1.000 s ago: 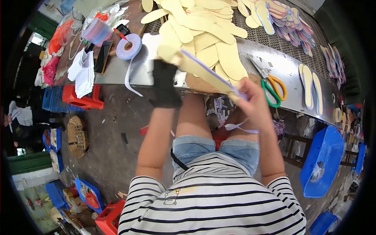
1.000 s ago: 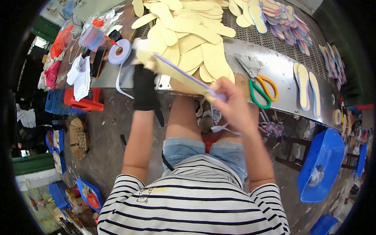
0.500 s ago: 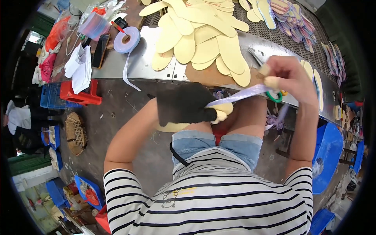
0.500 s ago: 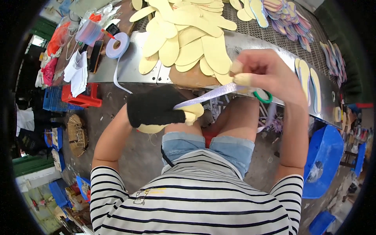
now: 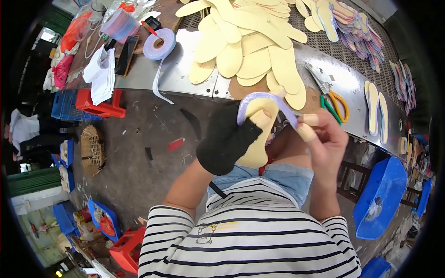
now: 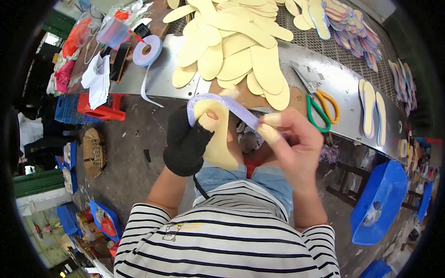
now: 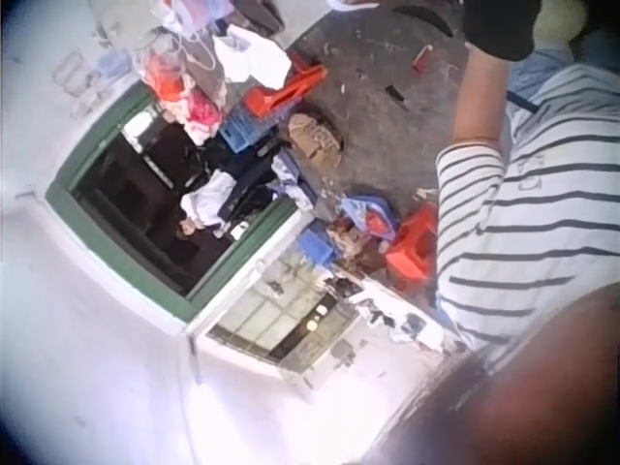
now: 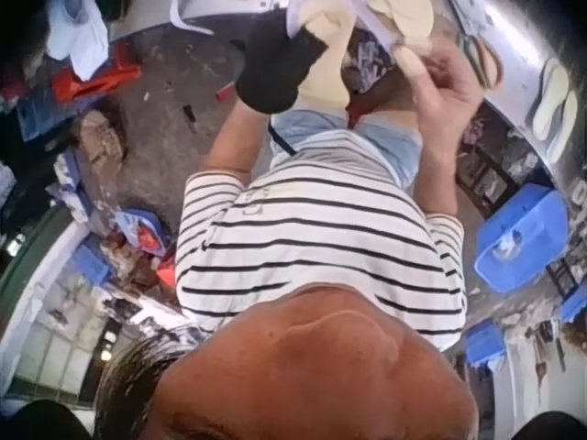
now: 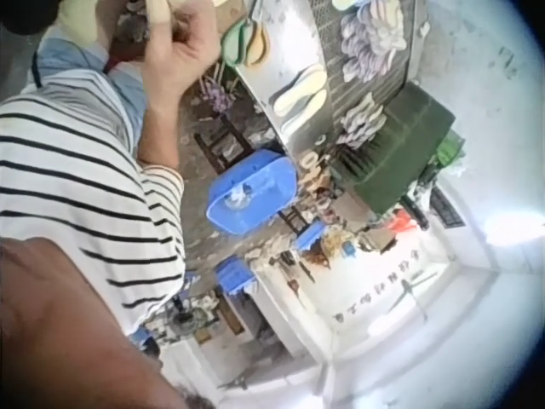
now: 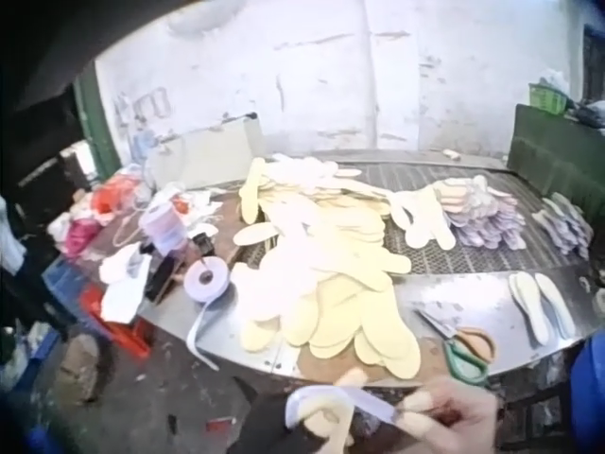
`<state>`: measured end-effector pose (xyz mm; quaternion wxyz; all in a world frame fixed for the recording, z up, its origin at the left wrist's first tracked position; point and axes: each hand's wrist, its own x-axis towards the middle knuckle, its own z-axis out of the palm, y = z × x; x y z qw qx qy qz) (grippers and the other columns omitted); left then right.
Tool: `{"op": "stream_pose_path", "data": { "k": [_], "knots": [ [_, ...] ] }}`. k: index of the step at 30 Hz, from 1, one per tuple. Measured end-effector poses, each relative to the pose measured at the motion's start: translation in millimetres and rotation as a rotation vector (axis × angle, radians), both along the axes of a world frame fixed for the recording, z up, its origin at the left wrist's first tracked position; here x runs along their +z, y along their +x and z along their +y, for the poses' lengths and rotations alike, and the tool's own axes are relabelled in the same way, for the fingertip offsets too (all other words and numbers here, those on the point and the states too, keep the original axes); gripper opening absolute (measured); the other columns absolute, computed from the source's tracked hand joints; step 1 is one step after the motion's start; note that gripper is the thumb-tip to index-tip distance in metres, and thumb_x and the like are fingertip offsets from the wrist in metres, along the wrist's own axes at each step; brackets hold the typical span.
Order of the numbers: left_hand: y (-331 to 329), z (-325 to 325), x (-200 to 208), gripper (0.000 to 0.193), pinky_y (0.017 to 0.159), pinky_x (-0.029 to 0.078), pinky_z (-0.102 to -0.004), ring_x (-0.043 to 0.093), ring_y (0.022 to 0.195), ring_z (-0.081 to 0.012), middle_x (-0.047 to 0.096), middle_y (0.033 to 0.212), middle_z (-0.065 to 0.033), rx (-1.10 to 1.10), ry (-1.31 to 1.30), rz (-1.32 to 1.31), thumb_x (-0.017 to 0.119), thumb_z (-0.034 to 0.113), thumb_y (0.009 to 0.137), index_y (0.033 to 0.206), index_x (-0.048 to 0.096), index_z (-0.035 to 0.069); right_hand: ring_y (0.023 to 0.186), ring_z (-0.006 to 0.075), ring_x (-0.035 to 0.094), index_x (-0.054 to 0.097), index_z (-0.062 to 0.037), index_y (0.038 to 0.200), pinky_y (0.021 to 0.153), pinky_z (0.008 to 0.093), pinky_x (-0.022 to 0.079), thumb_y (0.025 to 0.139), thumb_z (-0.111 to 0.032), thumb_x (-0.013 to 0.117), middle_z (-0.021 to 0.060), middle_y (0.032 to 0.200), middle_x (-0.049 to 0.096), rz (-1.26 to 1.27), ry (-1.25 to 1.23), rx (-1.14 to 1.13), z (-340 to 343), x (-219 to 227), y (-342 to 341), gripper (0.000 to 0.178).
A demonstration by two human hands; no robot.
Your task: Applying adhesive tape to the edges of shoe insoles.
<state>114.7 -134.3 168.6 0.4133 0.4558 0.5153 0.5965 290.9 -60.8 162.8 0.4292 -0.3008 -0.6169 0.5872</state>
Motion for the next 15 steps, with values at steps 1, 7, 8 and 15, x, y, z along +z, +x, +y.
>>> {"op": "stream_pose_path", "data": {
  "k": [1, 7, 8, 15],
  "knots": [
    [4, 3, -2, 0.024, 0.057, 0.045, -0.0251, 0.056, 0.061, -0.01, 0.062, 0.068, -0.006, -0.004, -0.003, -0.002, 0.054, 0.02, 0.088, 0.093, 0.061, -0.003, 0.07, 0.0077, 0.058, 0.06, 0.003, 0.089, 0.061, 0.0177, 0.045, 0.08, 0.005, 0.061, 0.0054, 0.086, 0.059, 0.015, 0.006, -0.014, -3, -3, -5, 0.01],
    [23, 18, -10, 0.027, 0.062, 0.046, -0.0276, 0.058, 0.068, -0.0137, 0.062, 0.081, -0.0107, 0.284, 0.21, 0.048, 0.051, 0.02, 0.089, 0.098, 0.059, -0.004, 0.074, 0.009, 0.057, 0.057, 0.0049, 0.087, 0.06, 0.0193, 0.047, 0.081, 0.004, 0.06, 0.0072, 0.096, 0.051, 0.042, 0.019, 0.01, -9, -17, -19, 0.007],
    [22, 18, -12, 0.027, 0.065, 0.046, -0.0277, 0.058, 0.072, -0.0143, 0.061, 0.087, -0.0112, 0.271, 0.203, 0.052, 0.052, 0.017, 0.088, 0.103, 0.058, -0.004, 0.075, 0.0093, 0.057, 0.057, 0.0049, 0.087, 0.061, 0.0198, 0.048, 0.081, 0.003, 0.06, 0.007, 0.096, 0.051, 0.084, -0.065, 0.06, -8, -15, -18, 0.007],
    [18, 27, -23, 0.025, 0.066, 0.047, -0.027, 0.058, 0.073, -0.0128, 0.061, 0.086, -0.0081, 0.166, 0.294, 0.117, 0.062, 0.015, 0.082, 0.1, 0.058, -0.002, 0.077, 0.0075, 0.057, 0.057, 0.0037, 0.087, 0.062, 0.0198, 0.048, 0.081, 0.002, 0.06, 0.003, 0.088, 0.055, 0.116, -0.093, 0.171, 5, -20, -24, 0.007]
  ]
}}
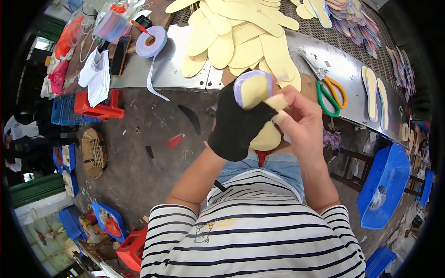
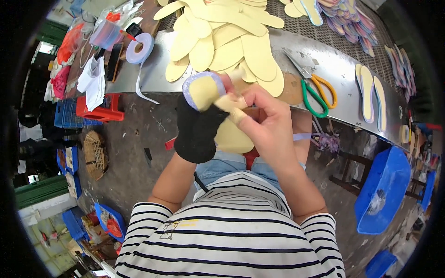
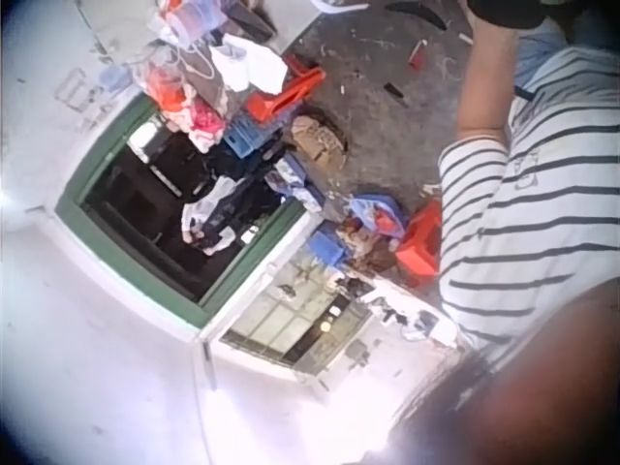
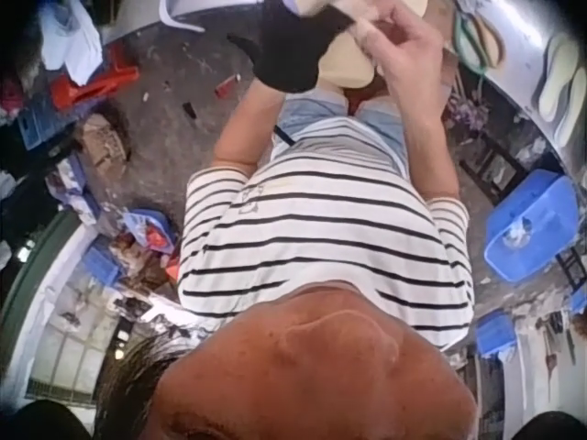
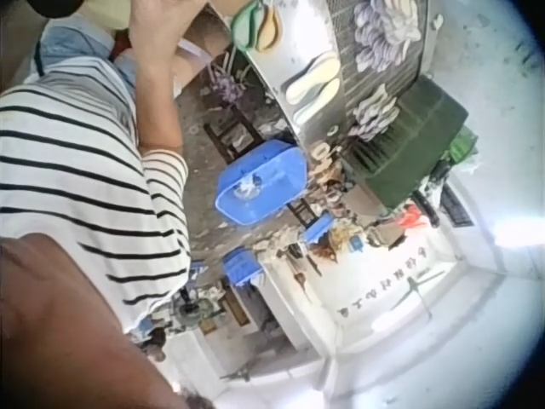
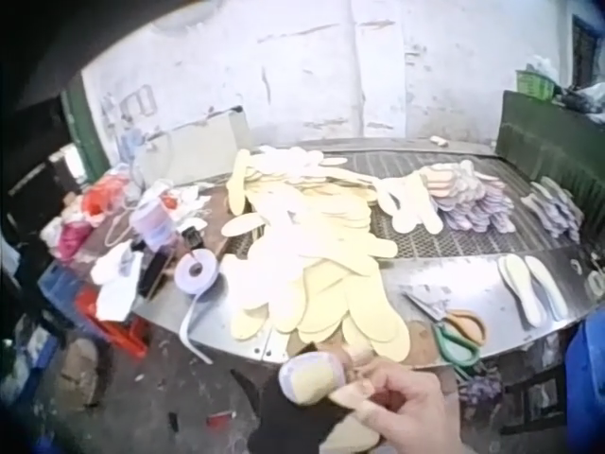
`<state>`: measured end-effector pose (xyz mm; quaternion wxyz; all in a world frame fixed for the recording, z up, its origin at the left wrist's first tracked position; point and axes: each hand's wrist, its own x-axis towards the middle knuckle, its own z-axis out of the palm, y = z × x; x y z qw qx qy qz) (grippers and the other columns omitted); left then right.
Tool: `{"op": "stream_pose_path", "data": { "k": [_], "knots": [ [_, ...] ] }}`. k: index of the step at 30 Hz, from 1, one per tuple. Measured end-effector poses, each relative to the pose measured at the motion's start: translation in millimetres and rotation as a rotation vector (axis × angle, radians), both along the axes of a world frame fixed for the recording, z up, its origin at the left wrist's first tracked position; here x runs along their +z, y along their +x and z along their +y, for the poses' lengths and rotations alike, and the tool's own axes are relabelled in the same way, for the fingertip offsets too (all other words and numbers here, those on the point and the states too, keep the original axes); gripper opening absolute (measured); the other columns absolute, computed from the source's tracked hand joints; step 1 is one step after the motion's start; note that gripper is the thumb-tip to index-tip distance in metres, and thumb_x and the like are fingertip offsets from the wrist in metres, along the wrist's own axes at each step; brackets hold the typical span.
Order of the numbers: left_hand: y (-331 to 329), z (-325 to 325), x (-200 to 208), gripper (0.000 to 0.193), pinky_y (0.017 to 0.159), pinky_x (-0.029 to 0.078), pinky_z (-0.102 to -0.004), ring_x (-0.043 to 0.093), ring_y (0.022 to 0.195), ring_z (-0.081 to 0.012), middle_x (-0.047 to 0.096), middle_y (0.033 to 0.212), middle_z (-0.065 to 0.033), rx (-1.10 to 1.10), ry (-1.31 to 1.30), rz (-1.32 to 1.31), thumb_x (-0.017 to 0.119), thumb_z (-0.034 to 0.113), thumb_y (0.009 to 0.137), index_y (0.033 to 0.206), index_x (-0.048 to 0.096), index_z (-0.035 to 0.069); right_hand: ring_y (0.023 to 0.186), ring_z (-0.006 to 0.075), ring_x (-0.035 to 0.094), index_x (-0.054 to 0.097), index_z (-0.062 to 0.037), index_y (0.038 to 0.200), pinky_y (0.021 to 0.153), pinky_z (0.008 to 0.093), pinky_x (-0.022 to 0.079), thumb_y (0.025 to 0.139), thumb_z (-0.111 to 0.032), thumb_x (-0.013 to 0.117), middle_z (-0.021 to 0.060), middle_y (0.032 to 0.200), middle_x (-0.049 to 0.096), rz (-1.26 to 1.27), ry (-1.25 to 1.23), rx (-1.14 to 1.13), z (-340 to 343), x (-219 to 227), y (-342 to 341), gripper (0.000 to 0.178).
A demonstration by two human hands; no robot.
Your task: Applying adhesive tape to the edges of shoe insoles.
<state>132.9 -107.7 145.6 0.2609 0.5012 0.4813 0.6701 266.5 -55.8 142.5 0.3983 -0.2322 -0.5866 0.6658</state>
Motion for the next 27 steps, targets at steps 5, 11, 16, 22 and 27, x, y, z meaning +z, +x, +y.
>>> {"op": "stream_pose_path", "data": {
  "k": [5, 11, 16, 22, 27],
  "knots": [
    [-2, 2, 28, 0.02, 0.066, 0.047, -0.0239, 0.058, 0.075, -0.0093, 0.064, 0.084, -0.0039, 0.057, -0.229, -0.34, 0.068, 0.011, 0.077, 0.093, 0.063, 0.0, 0.069, 0.0025, 0.052, 0.062, 0.0015, 0.082, 0.056, 0.0159, 0.039, 0.077, -0.002, 0.065, 0.0015, 0.085, 0.058, -0.125, -0.02, 0.006, 15, 10, -5, 0.006],
    [-12, 7, 29, 0.02, 0.063, 0.043, -0.0224, 0.055, 0.072, -0.0078, 0.063, 0.084, -0.0033, 0.073, -0.312, -0.289, 0.064, 0.011, 0.081, 0.098, 0.064, 0.001, 0.061, 0.0005, 0.045, 0.065, 0.0011, 0.081, 0.051, 0.0159, 0.033, 0.074, -0.002, 0.067, -0.0001, 0.081, 0.056, -0.112, 0.129, 0.063, 17, 4, -2, 0.008],
    [-12, 21, 28, 0.026, 0.061, 0.045, -0.0221, 0.056, 0.07, -0.0068, 0.062, 0.08, -0.0004, 0.105, -0.147, -0.384, 0.067, 0.009, 0.078, 0.103, 0.063, 0.003, 0.06, 0.0001, 0.043, 0.058, -0.0003, 0.077, 0.05, 0.0164, 0.031, 0.075, 0.0, 0.064, -0.003, 0.074, 0.053, -0.224, 0.259, 0.155, 28, 5, -6, 0.006],
    [-10, 2, -23, 0.033, 0.084, 0.045, -0.0276, 0.056, 0.099, -0.0145, 0.059, 0.107, -0.0066, -0.166, -0.057, -0.338, 0.058, 0.012, 0.087, 0.117, 0.054, 0.002, 0.071, 0.0013, 0.052, 0.054, -0.001, 0.081, 0.058, 0.0165, 0.04, 0.081, -0.003, 0.061, -0.003, 0.083, 0.057, -0.093, 0.081, 0.187, 26, 2, -23, 0.007],
    [-25, -8, -14, 0.027, 0.083, 0.047, -0.0296, 0.058, 0.099, -0.0164, 0.06, 0.108, -0.0094, -0.169, -0.164, -0.654, 0.053, 0.016, 0.09, 0.112, 0.056, 0.0, 0.077, 0.0068, 0.057, 0.057, 0.0007, 0.093, 0.067, 0.0183, 0.044, 0.082, -0.003, 0.061, 0.001, 0.09, 0.059, -0.142, 0.042, 0.205, 25, 10, -6, 0.012]
  ]
}}
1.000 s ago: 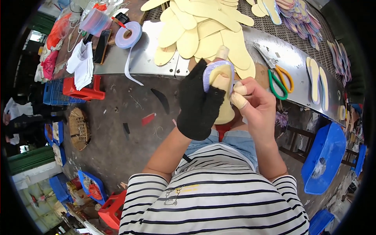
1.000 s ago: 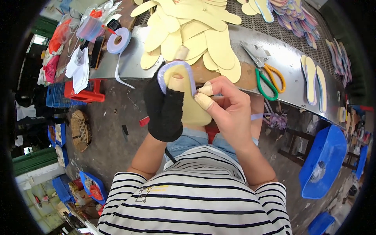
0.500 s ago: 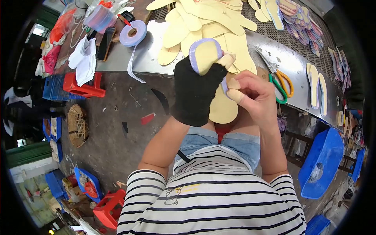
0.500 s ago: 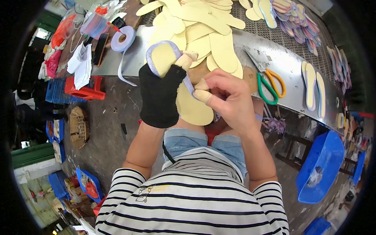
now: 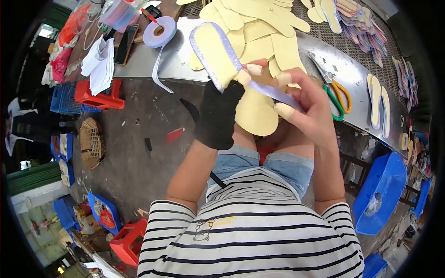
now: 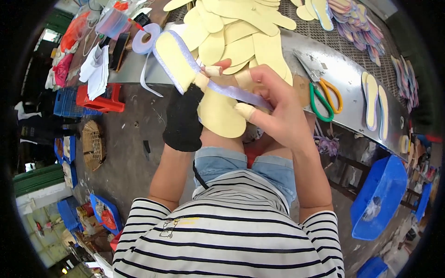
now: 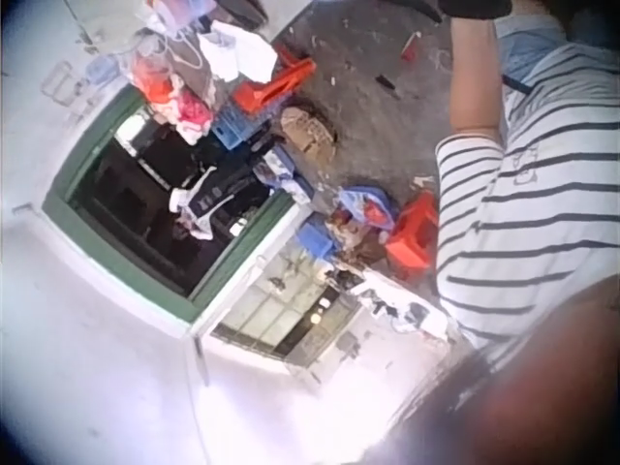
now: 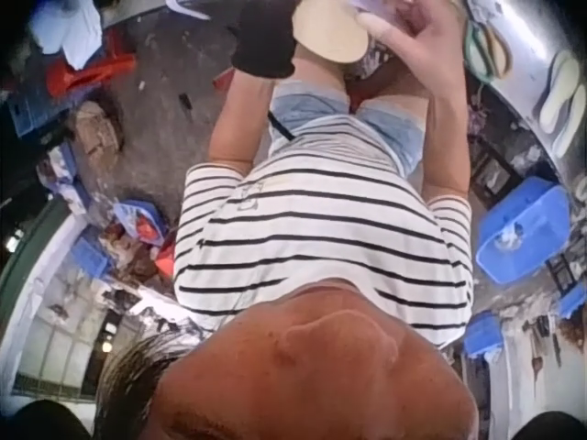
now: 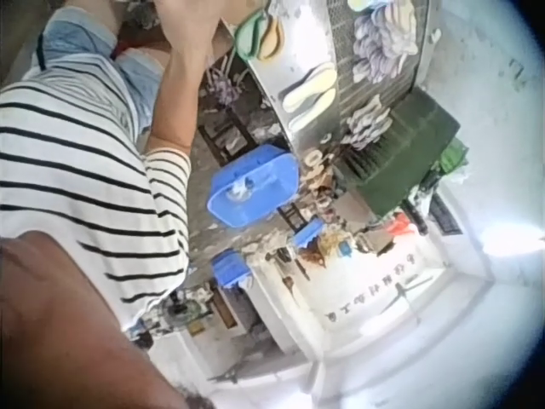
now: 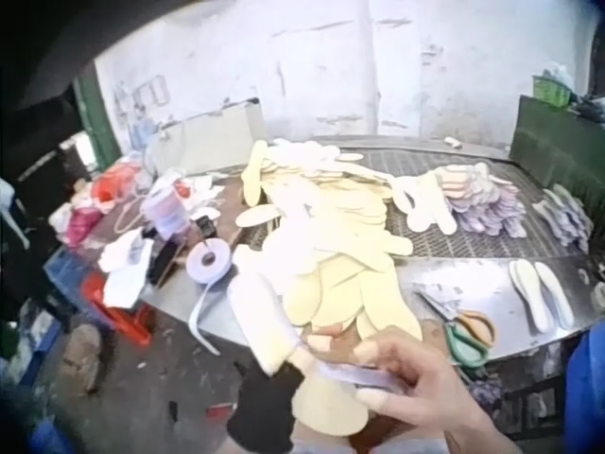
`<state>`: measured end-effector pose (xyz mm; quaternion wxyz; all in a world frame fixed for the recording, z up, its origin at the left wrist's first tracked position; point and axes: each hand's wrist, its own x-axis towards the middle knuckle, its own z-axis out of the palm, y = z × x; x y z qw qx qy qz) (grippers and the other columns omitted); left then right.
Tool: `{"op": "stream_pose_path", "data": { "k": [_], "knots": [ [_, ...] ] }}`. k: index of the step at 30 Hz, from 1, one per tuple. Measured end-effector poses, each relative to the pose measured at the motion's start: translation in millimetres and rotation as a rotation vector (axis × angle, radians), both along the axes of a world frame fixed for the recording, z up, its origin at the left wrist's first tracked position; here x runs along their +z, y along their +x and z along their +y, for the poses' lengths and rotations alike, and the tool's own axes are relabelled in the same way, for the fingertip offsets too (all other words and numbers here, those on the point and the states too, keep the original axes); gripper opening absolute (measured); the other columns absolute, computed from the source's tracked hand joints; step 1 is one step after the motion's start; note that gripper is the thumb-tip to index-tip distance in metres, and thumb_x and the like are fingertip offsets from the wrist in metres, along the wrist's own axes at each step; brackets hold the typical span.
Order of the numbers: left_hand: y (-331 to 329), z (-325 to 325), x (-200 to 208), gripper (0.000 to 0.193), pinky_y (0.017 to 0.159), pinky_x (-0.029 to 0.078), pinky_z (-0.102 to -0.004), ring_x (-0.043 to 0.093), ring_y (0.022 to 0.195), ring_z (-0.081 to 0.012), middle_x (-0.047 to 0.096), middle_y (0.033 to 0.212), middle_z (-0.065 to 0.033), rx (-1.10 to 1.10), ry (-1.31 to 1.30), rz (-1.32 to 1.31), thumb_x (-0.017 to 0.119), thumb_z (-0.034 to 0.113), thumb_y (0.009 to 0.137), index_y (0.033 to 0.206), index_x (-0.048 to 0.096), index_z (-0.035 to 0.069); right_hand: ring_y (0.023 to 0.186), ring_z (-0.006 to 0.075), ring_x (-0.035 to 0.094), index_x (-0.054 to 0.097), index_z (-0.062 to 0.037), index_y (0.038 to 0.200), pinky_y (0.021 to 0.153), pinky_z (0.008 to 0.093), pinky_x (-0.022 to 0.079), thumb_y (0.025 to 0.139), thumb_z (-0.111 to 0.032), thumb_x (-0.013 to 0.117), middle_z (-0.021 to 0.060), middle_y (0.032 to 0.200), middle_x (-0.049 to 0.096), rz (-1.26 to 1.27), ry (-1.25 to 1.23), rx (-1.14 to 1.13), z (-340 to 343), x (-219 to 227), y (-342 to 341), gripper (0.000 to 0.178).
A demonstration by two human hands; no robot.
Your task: Applying adhesive tape to the edges of shoe insoles.
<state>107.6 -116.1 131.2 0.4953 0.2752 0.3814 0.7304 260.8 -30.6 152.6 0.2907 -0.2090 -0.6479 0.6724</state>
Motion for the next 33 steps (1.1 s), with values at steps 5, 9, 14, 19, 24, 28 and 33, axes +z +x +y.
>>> {"op": "stream_pose_path", "data": {
  "k": [5, 9, 14, 19, 24, 28, 33],
  "knots": [
    [6, -3, 15, 0.024, 0.07, 0.052, -0.0294, 0.063, 0.081, -0.0175, 0.064, 0.09, -0.0114, 0.112, -0.086, -0.014, 0.056, 0.02, 0.089, 0.103, 0.057, 0.0, 0.081, 0.0084, 0.057, 0.058, 0.0025, 0.093, 0.071, 0.0203, 0.045, 0.084, 0.0, 0.058, 0.0042, 0.091, 0.06, 0.131, 0.035, -0.088, -2, -19, 4, 0.01],
    [14, -5, 19, 0.026, 0.066, 0.052, -0.029, 0.063, 0.074, -0.0168, 0.064, 0.086, -0.0113, 0.171, -0.073, 0.017, 0.056, 0.021, 0.088, 0.103, 0.057, 0.0, 0.079, 0.008, 0.057, 0.058, 0.0026, 0.093, 0.07, 0.0205, 0.045, 0.084, 0.0, 0.056, 0.0048, 0.091, 0.06, 0.18, 0.016, -0.023, -7, -15, 9, 0.009],
    [4, -2, 10, 0.031, 0.065, 0.051, -0.0271, 0.062, 0.073, -0.0159, 0.064, 0.084, -0.01, -0.07, -0.173, 0.093, 0.057, 0.026, 0.088, 0.105, 0.057, 0.0, 0.079, 0.0084, 0.056, 0.058, 0.0022, 0.095, 0.068, 0.0215, 0.046, 0.084, -0.002, 0.057, 0.0053, 0.091, 0.06, 0.113, -0.07, 0.17, 5, -11, 23, 0.012],
    [-38, -9, -32, 0.034, 0.062, 0.05, -0.0262, 0.058, 0.076, -0.0153, 0.058, 0.105, -0.0092, -0.467, 0.184, -0.761, 0.052, 0.038, 0.09, 0.104, 0.054, 0.007, 0.088, 0.0127, 0.059, 0.058, 0.0016, 0.102, 0.077, 0.0275, 0.047, 0.086, -0.009, 0.053, 0.0054, 0.095, 0.063, -0.164, 0.214, -0.241, 62, -28, 53, 0.02],
    [-29, -14, -4, 0.023, 0.069, 0.054, -0.0354, 0.058, 0.093, -0.0288, 0.035, 0.138, -0.0088, -0.466, 0.294, -0.934, 0.05, 0.035, 0.091, 0.102, 0.052, 0.014, 0.085, 0.0359, 0.056, 0.055, 0.0031, 0.102, 0.078, 0.0402, 0.045, 0.073, -0.008, 0.059, 0.0202, 0.092, 0.056, -0.936, 0.977, -0.544, 94, -63, 132, 0.031],
    [-16, -4, -3, 0.029, 0.091, 0.047, -0.0485, 0.04, 0.122, -0.0374, 0.024, 0.145, -0.0052, -0.299, 0.288, -0.779, 0.052, 0.032, 0.09, 0.103, 0.052, 0.006, 0.088, 0.038, 0.053, 0.053, 0.0017, 0.102, 0.076, 0.0439, 0.044, 0.068, -0.006, 0.057, 0.0199, 0.094, 0.052, -1.059, 0.911, -0.502, 94, -73, 124, 0.035],
    [-8, -1, 6, 0.032, 0.095, 0.045, -0.0419, 0.039, 0.124, -0.0327, 0.04, 0.133, -0.0161, -0.119, 0.194, -0.681, 0.052, 0.029, 0.09, 0.104, 0.048, 0.0, 0.084, 0.0393, 0.054, 0.053, 0.0011, 0.103, 0.076, 0.0437, 0.044, 0.066, -0.011, 0.06, 0.0204, 0.092, 0.055, -1.123, 0.995, -0.511, 79, -73, 119, 0.039]
  ]
}}
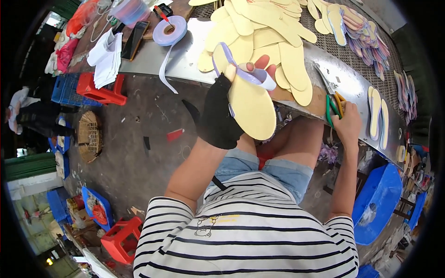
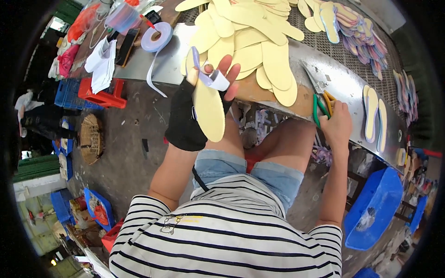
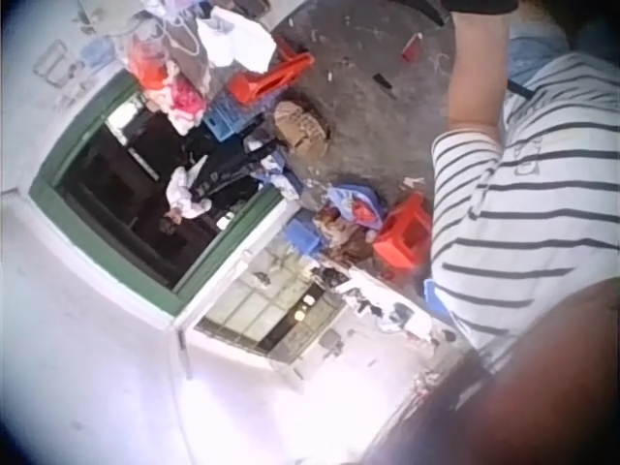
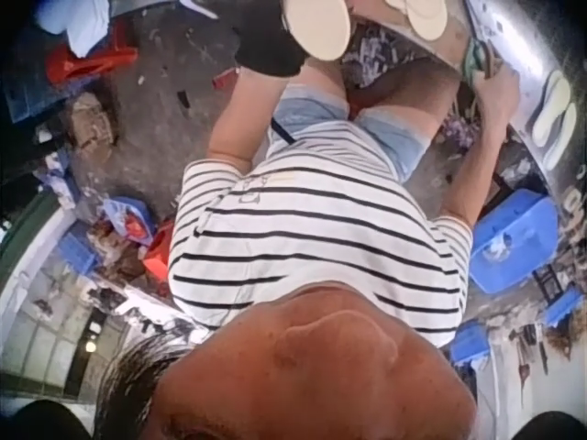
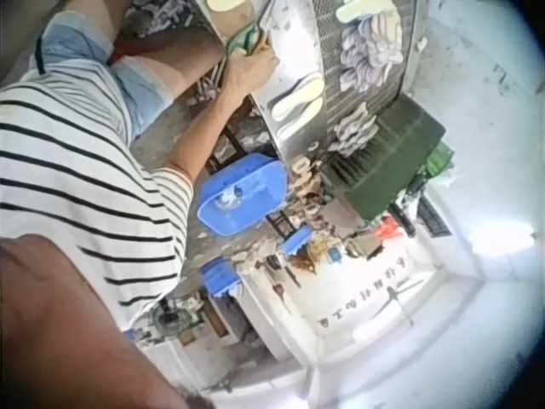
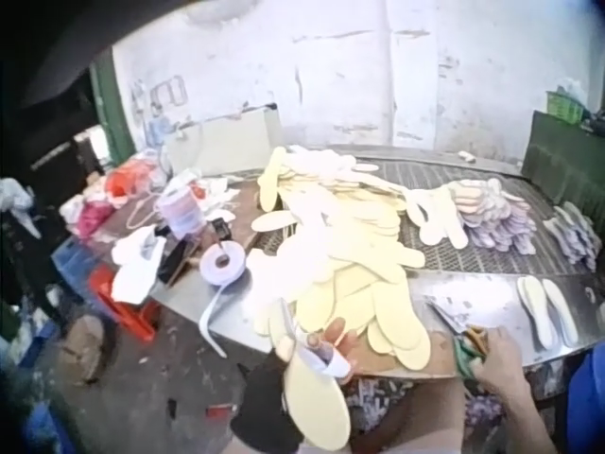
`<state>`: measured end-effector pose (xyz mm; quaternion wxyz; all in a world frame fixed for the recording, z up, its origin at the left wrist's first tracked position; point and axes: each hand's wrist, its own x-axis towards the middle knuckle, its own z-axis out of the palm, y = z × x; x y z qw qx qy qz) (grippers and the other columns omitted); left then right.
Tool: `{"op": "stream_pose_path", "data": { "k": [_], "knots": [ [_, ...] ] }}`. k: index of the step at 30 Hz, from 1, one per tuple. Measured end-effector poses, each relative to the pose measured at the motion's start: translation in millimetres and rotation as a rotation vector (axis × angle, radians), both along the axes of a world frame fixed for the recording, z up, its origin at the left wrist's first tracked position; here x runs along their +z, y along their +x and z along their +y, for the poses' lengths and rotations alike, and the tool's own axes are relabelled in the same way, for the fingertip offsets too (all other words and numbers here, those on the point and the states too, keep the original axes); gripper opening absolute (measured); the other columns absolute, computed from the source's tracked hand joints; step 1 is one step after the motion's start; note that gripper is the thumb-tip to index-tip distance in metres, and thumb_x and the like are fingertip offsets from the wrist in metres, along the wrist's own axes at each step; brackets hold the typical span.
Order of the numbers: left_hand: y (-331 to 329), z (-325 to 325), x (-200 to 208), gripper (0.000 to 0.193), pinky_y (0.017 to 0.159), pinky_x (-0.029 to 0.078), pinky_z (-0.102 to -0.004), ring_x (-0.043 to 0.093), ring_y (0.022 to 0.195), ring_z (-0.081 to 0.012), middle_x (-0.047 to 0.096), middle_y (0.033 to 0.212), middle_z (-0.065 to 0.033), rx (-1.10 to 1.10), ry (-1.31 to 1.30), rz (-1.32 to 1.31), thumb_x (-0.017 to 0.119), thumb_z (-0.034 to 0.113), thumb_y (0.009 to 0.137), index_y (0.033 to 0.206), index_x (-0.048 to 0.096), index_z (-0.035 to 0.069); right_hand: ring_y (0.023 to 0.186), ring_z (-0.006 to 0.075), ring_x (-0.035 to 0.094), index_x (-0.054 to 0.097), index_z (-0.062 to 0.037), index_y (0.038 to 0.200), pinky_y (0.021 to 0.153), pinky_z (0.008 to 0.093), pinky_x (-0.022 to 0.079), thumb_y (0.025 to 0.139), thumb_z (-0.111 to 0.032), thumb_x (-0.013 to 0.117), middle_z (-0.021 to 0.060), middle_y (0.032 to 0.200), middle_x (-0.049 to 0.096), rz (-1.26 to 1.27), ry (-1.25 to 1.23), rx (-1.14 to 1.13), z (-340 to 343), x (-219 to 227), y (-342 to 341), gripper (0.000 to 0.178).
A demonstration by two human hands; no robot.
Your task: Applying adhesive tape to the edges of shoe insoles.
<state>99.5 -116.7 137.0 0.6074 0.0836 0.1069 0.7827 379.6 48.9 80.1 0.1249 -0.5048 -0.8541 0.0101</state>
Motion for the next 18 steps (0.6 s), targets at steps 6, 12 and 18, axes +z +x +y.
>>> {"op": "stream_pose_path", "data": {
  "k": [6, 12, 18],
  "knots": [
    [1, 5, -10, 0.031, 0.095, 0.045, -0.0404, 0.042, 0.122, -0.0315, 0.044, 0.129, -0.0156, -0.033, -0.002, -0.123, 0.05, 0.027, 0.091, 0.105, 0.046, 0.0, 0.079, 0.0089, 0.052, 0.051, -0.0021, 0.102, 0.072, 0.0221, 0.042, 0.076, -0.003, 0.057, 0.0005, 0.085, 0.053, 0.929, -0.815, 0.18, -38, 25, -20, 0.027],
    [0, 6, -11, 0.027, 0.095, 0.045, -0.0425, 0.042, 0.121, -0.0322, 0.043, 0.13, -0.0146, -0.069, -0.017, -0.27, 0.051, 0.024, 0.092, 0.106, 0.046, 0.001, 0.059, 0.0052, 0.038, 0.047, -0.0054, 0.085, 0.052, 0.0198, 0.029, 0.059, -0.022, 0.081, -0.0038, 0.066, 0.043, 0.841, -0.691, 0.34, -111, 27, -57, 0.045],
    [11, 10, -13, 0.029, 0.09, 0.047, -0.0404, 0.044, 0.12, -0.0309, 0.046, 0.127, -0.0142, -0.058, -0.059, -0.187, 0.048, 0.025, 0.092, 0.109, 0.045, 0.001, 0.057, 0.0051, 0.037, 0.047, -0.0047, 0.082, 0.051, 0.0204, 0.03, 0.061, -0.021, 0.078, -0.002, 0.064, 0.043, 0.815, -0.69, 0.315, -110, 26, -67, 0.041]
  ]
}}
